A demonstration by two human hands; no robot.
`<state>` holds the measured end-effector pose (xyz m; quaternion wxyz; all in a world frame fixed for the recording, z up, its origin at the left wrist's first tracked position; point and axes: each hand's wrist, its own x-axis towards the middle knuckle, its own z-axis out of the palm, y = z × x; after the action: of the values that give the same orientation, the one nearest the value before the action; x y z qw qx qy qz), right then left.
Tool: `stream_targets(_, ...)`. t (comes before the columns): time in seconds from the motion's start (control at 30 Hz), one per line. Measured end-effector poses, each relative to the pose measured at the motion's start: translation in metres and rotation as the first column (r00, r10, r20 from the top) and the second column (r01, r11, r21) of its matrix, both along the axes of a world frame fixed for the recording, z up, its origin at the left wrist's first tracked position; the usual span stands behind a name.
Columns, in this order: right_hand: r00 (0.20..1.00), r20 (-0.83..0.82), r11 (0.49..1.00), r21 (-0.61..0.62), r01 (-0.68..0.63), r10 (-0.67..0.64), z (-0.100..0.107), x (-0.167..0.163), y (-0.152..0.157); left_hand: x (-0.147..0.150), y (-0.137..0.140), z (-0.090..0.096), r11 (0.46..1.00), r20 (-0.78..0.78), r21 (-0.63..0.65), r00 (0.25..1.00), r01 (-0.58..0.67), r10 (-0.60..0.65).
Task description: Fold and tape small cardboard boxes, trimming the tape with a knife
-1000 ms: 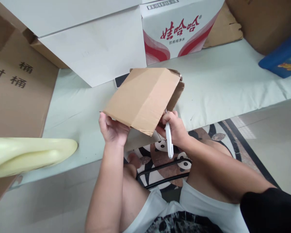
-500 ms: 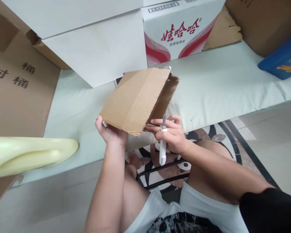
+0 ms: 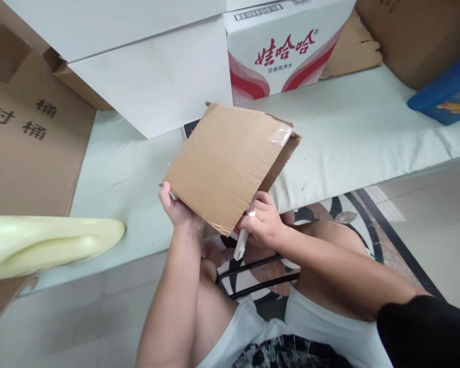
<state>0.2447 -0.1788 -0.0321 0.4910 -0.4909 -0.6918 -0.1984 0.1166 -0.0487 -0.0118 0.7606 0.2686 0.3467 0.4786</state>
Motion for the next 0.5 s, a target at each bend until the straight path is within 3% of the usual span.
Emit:
stream_targets(0.1,0.993,0.002,0.993,-0.002,0.121,-0.121,-0.001,0.007,0.004,0.005,-0.002,-0.004,1.000,0.041,0.030,0.999,0.008,-0.009)
stream_targets(0.23,0.965,-0.102,0.964,-0.137,0.227,-0.241,0.001,0.023,0.008,0.009,0.001,-0.007,1.000,0.082,0.002,0.996,-0.029,0.029)
stream_targets(0.4,0.966,-0.235,0.978,-0.200,0.056,-0.103,0.003,0.032,0.009,0.009,0.002,-0.007,0.999,0.050,-0.034,0.999,-0.011,0.013)
stream_targets(0.5,0.935,-0.342,0.958,-0.287,-0.012,-0.091,0.002,0.032,0.007,0.008,0.001,-0.007,0.999,0.019,-0.022,0.999,0.027,-0.027)
